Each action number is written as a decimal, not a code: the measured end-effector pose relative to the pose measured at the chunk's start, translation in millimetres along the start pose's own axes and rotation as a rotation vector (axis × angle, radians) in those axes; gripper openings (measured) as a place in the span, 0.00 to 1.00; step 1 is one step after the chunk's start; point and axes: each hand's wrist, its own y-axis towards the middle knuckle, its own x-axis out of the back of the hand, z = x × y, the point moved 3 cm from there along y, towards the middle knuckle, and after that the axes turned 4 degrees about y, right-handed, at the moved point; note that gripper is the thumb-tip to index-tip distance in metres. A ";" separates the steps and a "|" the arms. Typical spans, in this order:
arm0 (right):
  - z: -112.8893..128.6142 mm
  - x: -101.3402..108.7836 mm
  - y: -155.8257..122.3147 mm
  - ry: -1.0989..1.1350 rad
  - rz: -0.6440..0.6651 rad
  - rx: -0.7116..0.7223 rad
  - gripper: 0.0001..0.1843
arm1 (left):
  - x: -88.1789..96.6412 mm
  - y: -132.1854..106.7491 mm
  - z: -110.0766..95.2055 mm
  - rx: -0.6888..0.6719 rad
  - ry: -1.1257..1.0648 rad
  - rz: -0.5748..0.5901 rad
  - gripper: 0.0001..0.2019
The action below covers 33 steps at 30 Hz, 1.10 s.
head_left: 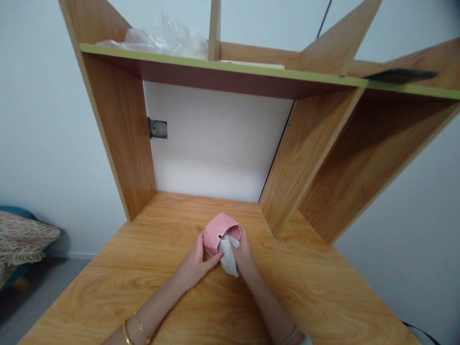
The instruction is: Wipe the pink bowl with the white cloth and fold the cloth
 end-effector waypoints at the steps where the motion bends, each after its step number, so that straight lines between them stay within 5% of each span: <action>1: 0.8 0.4 0.0 -0.021 0.002 -0.019 0.34 | 0.7 0.4 -0.7 0.002 0.006 -0.008 0.26; 17: 25.5 14.0 1.7 -0.451 0.105 -0.031 0.36 | 9.3 2.2 0.2 0.036 0.171 -0.067 0.24; 33: 18.3 9.8 -2.7 -0.382 0.167 0.004 0.32 | 10.8 0.9 1.5 -0.026 0.198 -0.057 0.30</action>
